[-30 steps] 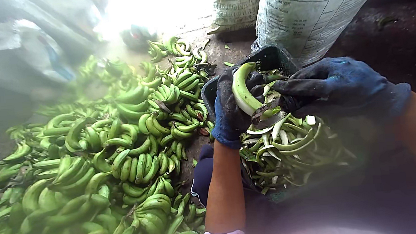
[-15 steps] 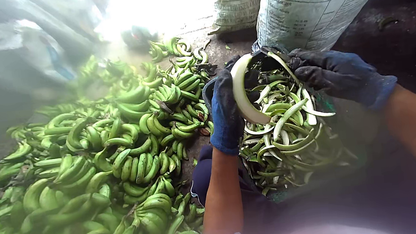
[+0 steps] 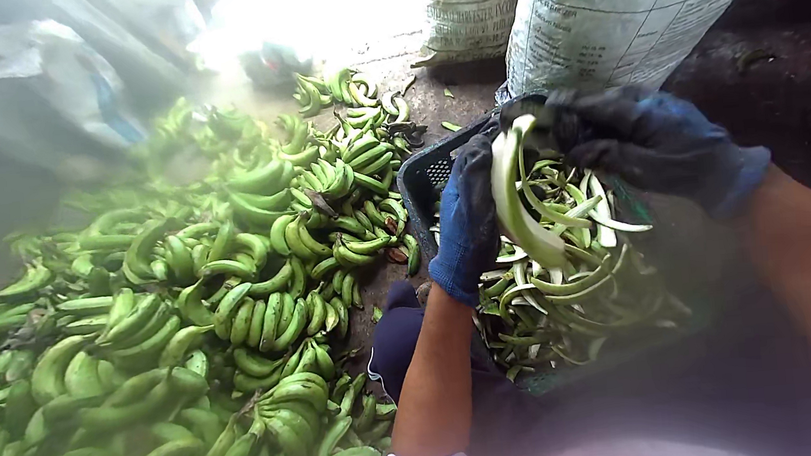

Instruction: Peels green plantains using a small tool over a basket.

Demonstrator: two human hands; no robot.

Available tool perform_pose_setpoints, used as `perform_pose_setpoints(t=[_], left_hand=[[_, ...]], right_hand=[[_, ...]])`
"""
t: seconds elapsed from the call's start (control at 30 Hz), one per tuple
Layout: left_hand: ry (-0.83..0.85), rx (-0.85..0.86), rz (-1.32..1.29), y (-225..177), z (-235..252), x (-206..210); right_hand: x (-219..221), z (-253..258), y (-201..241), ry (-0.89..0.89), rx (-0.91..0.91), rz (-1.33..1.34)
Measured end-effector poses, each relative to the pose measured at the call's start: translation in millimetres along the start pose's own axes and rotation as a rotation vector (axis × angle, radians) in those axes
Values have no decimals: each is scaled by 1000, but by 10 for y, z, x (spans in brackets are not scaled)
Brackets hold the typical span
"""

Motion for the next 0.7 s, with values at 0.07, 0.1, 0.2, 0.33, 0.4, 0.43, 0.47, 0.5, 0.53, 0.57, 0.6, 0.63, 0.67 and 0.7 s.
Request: perform_pose_setpoints(t=[0.07,0.1,0.2,0.33,0.4,0.43,0.47,0.5,0.53,0.57,0.6,0.63,0.67,0.7], left_hand=[[5,20,-94,-22,22,-93],[-48,68,-73,-67,86,-174],[-228,184,291,-212,160,-452],[-271,193,589,-379,182,-539],[-306,171,630,-436,150,-548],[-316,160,633,-459,133,-546],[-325,155,627,-479,120,-540],[-329,163,614,-499,105,-522],[-327,175,593,-517,90,-489],[-329,176,575,-526,81,-447],[-331,172,562,-521,77,-397],[-332,175,543,-495,80,-339],[-325,169,516,-440,86,-269],[-312,150,467,-353,90,-181]], right_hand=[[-131,30,-198,13,132,-95],[-186,11,-252,27,199,-126],[-203,-35,-255,98,248,-163],[327,-398,-767,544,359,-237],[530,-790,-1171,766,584,-245],[501,-861,-1220,769,641,-206],[396,-830,-1124,718,664,-134],[264,-730,-908,616,674,-3],[157,-622,-650,506,677,163],[87,-527,-408,418,656,332],[54,-455,-240,343,606,463],[37,-383,-87,261,535,546],[43,-332,17,181,461,599],[53,-295,116,115,397,598]])
Point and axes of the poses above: each hand's wrist, its own z-axis towards the middle knuckle, its own x-axis out of the palm, y = z × x, the point moved 10 cm from there along z, towards the middle knuckle, and after that the axes turned 10 degrees about -z, right-handed, at the moved point
